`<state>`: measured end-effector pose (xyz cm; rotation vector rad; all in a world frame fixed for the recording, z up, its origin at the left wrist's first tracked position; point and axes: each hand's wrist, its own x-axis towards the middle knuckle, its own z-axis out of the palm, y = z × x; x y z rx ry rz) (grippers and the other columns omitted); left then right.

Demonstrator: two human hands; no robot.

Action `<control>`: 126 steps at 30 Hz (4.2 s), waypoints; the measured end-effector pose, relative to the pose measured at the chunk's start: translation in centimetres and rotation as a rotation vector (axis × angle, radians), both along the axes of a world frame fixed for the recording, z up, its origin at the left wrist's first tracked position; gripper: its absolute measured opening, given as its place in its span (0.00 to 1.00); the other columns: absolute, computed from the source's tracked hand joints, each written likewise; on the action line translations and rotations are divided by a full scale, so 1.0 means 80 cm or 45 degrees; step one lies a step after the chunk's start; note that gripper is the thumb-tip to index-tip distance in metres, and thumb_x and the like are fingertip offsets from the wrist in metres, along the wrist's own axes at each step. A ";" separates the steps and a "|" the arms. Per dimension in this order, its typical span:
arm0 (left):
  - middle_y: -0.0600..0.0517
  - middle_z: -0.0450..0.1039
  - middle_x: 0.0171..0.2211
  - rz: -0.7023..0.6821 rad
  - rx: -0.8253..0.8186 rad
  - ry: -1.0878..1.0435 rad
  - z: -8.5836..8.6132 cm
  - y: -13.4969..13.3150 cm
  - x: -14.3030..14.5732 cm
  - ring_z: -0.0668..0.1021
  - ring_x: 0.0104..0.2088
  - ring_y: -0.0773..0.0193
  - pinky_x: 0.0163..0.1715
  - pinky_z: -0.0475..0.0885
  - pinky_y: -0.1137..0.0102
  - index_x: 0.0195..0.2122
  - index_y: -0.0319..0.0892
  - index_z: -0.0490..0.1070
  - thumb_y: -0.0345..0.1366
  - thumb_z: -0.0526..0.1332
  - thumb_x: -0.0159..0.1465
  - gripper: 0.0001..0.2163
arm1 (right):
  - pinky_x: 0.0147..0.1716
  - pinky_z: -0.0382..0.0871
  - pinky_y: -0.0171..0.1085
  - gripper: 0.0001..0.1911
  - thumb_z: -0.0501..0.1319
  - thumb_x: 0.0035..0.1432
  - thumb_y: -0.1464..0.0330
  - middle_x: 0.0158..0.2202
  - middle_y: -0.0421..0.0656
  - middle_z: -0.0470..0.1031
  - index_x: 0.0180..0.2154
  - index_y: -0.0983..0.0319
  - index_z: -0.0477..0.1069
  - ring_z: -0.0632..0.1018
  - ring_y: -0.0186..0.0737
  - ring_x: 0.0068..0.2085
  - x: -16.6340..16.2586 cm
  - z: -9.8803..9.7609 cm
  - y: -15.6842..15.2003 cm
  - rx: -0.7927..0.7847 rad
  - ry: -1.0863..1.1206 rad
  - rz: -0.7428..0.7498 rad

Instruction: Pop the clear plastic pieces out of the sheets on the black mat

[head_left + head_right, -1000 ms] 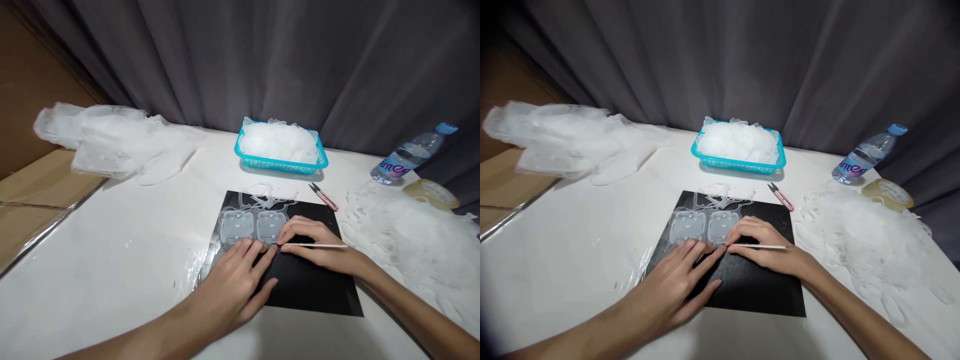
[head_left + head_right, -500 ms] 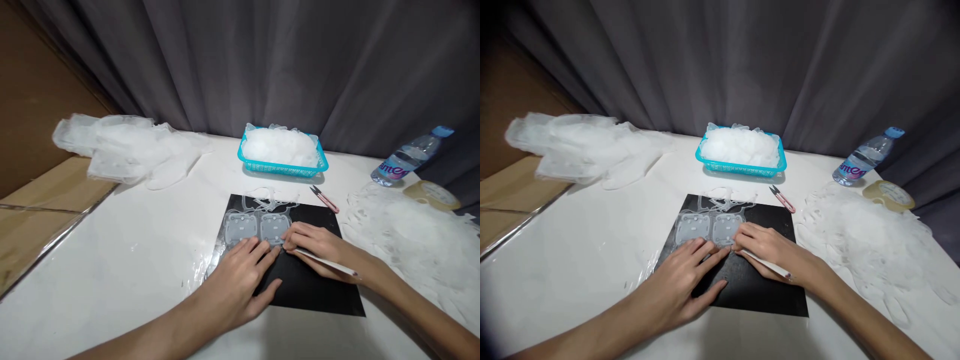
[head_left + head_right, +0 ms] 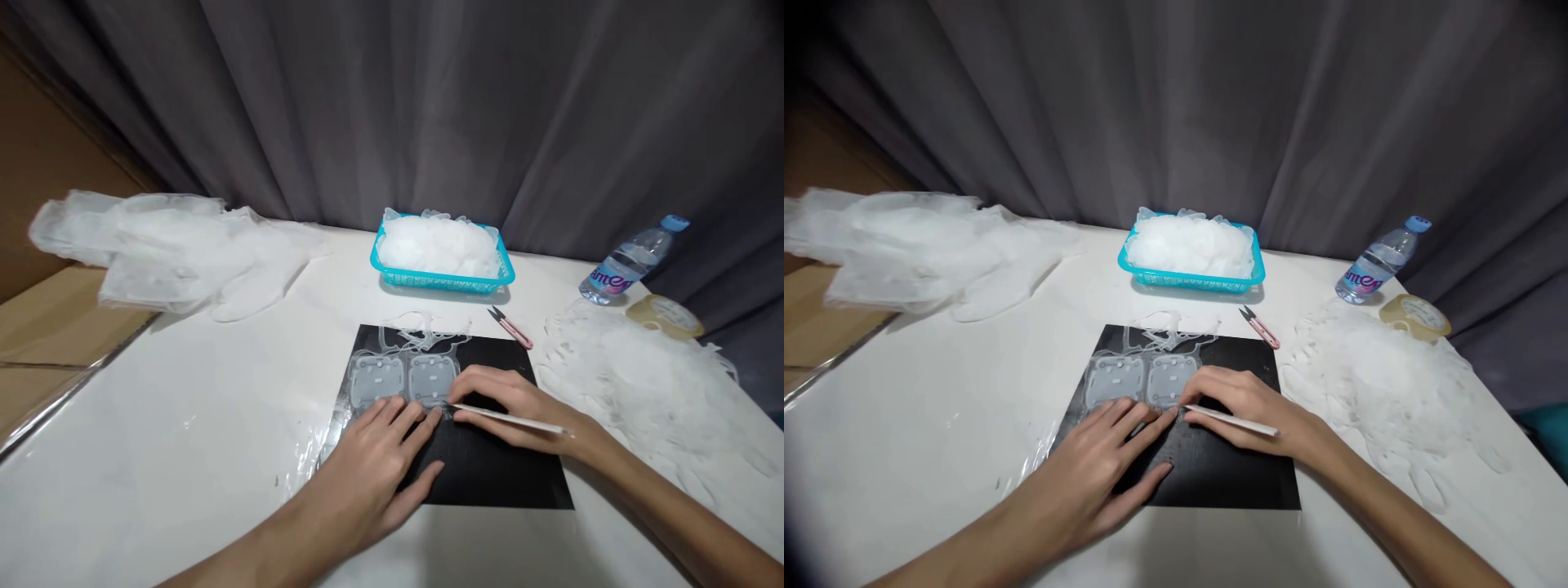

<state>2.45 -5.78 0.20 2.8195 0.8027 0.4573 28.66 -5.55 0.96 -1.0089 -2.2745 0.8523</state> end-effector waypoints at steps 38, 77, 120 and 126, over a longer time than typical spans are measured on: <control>0.37 0.76 0.49 -0.026 0.023 0.033 0.000 -0.001 0.004 0.78 0.50 0.42 0.51 0.76 0.48 0.60 0.32 0.72 0.41 0.59 0.72 0.21 | 0.46 0.76 0.41 0.13 0.53 0.75 0.72 0.50 0.52 0.77 0.56 0.65 0.69 0.78 0.44 0.48 -0.009 -0.047 -0.004 0.729 -0.374 -0.002; 0.50 0.76 0.35 0.424 -1.603 -0.700 0.004 0.015 0.003 0.79 0.33 0.61 0.24 0.73 0.72 0.42 0.40 0.76 0.56 0.56 0.72 0.22 | 0.46 0.77 0.46 0.20 0.58 0.71 0.75 0.47 0.52 0.78 0.62 0.64 0.63 0.78 0.47 0.47 -0.040 -0.023 -0.017 0.734 -0.120 -0.194; 0.49 0.73 0.55 0.202 -0.853 -0.600 0.028 0.053 0.002 0.76 0.53 0.55 0.53 0.71 0.63 0.64 0.50 0.65 0.45 0.76 0.58 0.35 | 0.44 0.74 0.38 0.10 0.60 0.71 0.65 0.42 0.44 0.80 0.47 0.60 0.78 0.79 0.40 0.41 -0.007 0.066 0.004 -0.104 0.287 -0.156; 0.52 0.81 0.36 0.073 -1.269 -0.630 0.012 0.057 0.015 0.80 0.40 0.59 0.43 0.72 0.68 0.39 0.42 0.81 0.42 0.66 0.69 0.09 | 0.39 0.72 0.37 0.16 0.54 0.75 0.62 0.35 0.42 0.77 0.52 0.57 0.79 0.76 0.37 0.35 -0.023 0.054 -0.004 -0.005 0.353 -0.035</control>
